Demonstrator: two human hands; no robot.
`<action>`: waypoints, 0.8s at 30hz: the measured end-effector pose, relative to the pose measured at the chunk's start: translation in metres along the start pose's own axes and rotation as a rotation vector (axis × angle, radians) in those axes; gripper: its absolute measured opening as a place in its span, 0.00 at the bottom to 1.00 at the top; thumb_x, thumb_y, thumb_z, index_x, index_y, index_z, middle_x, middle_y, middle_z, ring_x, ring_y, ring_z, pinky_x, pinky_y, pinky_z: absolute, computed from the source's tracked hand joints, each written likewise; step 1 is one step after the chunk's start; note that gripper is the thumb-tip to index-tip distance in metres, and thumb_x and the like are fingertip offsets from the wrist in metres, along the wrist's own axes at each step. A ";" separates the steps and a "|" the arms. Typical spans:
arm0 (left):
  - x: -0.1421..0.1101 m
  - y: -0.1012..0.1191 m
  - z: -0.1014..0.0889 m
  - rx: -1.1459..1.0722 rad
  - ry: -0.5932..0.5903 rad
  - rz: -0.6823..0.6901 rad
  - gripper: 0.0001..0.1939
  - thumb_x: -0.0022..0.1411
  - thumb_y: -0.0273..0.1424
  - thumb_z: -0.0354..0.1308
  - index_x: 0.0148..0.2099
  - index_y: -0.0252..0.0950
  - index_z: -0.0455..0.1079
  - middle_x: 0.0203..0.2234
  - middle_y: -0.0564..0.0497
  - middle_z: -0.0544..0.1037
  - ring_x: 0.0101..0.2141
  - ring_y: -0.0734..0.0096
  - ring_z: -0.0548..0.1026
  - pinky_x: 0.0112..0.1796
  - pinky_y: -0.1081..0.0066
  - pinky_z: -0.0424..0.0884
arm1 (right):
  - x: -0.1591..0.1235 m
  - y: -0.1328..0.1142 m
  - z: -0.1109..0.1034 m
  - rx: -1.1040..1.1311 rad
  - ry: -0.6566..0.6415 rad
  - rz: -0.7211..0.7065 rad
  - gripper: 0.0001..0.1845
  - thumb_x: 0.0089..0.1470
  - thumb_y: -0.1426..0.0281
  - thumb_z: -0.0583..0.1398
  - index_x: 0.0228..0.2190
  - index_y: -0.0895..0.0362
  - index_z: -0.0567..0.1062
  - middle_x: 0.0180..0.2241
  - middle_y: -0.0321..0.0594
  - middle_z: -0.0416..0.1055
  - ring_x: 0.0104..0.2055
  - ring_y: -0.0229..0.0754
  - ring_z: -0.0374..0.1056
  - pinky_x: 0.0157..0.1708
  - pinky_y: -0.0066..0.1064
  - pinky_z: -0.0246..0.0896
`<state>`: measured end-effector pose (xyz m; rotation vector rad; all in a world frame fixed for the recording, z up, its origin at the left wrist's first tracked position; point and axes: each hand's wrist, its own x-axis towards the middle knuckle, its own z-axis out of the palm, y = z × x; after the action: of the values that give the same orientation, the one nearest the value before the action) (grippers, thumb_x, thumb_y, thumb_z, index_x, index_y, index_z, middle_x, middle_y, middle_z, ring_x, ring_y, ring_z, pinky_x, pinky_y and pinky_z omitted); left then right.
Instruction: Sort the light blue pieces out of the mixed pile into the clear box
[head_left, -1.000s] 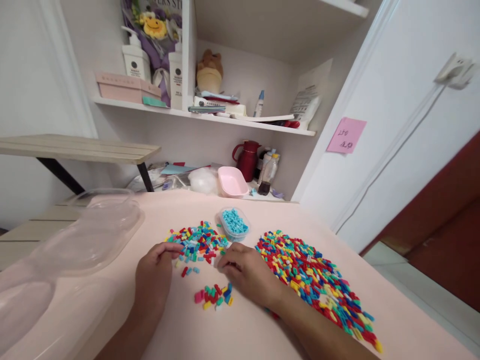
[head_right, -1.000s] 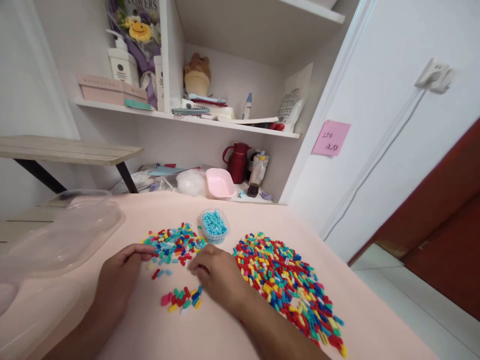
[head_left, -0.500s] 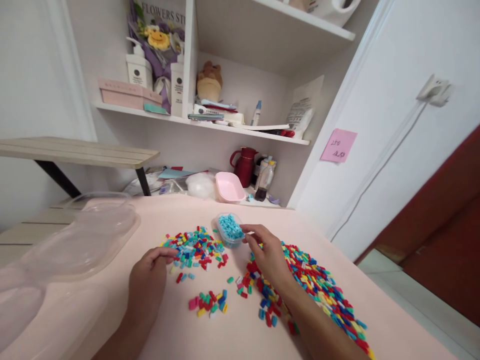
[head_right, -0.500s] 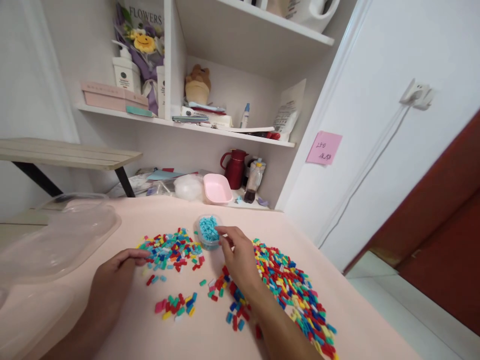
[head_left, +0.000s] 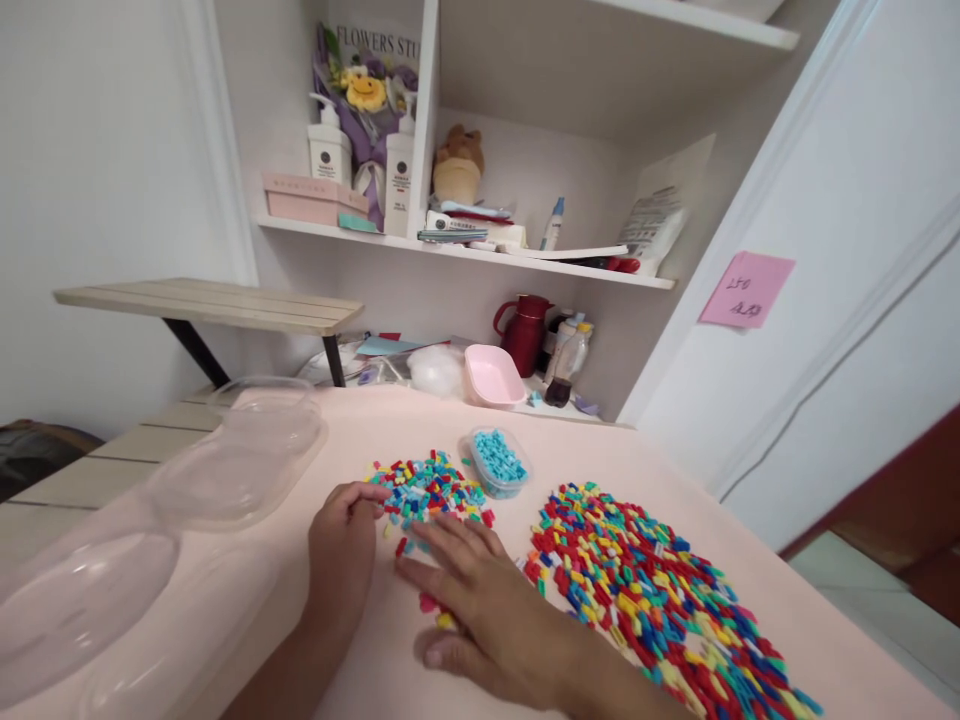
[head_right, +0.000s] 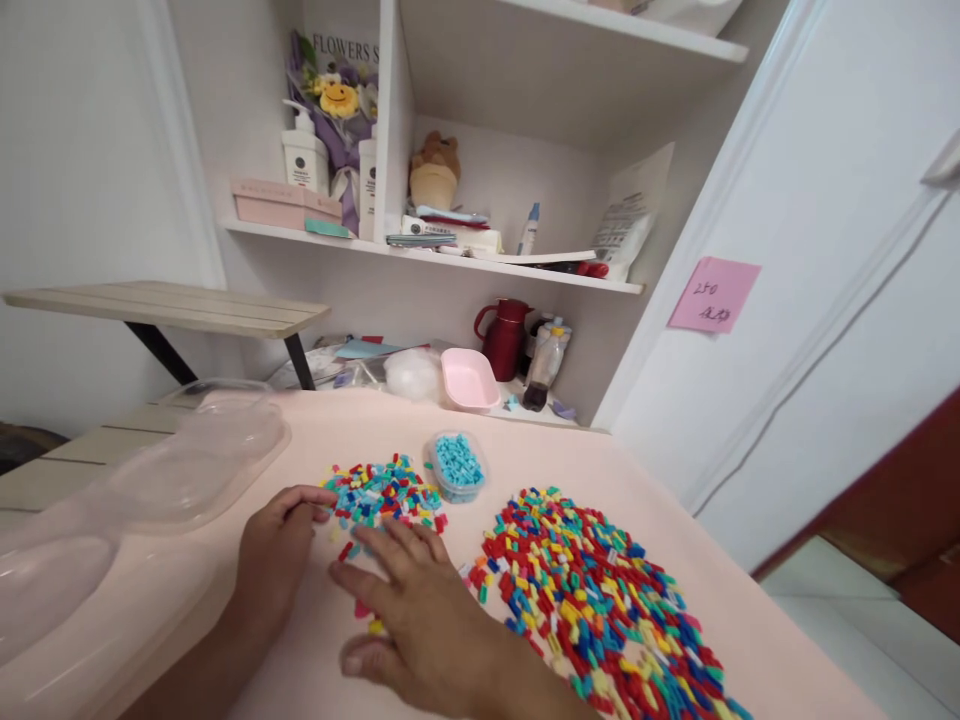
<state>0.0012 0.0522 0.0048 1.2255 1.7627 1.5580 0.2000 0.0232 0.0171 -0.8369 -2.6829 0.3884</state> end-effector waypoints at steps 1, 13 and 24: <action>0.000 -0.001 0.000 -0.003 -0.003 0.005 0.13 0.48 0.33 0.48 0.28 0.40 0.74 0.25 0.51 0.78 0.29 0.64 0.74 0.35 0.67 0.68 | 0.001 -0.002 0.000 -0.007 -0.011 -0.028 0.35 0.57 0.51 0.57 0.63 0.42 0.55 0.66 0.41 0.49 0.67 0.55 0.43 0.63 0.54 0.37; 0.001 0.006 -0.006 0.121 -0.016 -0.137 0.13 0.48 0.32 0.47 0.27 0.41 0.73 0.20 0.54 0.74 0.22 0.66 0.70 0.26 0.69 0.63 | 0.001 0.029 -0.002 -0.241 0.152 0.065 0.07 0.60 0.70 0.55 0.37 0.54 0.73 0.37 0.41 0.72 0.43 0.45 0.63 0.47 0.40 0.54; -0.003 0.010 -0.001 0.102 -0.067 -0.110 0.12 0.46 0.32 0.47 0.25 0.41 0.72 0.17 0.54 0.73 0.20 0.66 0.70 0.26 0.69 0.63 | 0.003 0.025 0.007 -0.131 0.104 0.129 0.34 0.58 0.64 0.58 0.63 0.48 0.55 0.63 0.42 0.57 0.66 0.52 0.46 0.62 0.49 0.42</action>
<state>0.0050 0.0485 0.0137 1.1928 1.8537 1.3650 0.2075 0.0435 0.0029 -1.0423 -2.5878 0.1934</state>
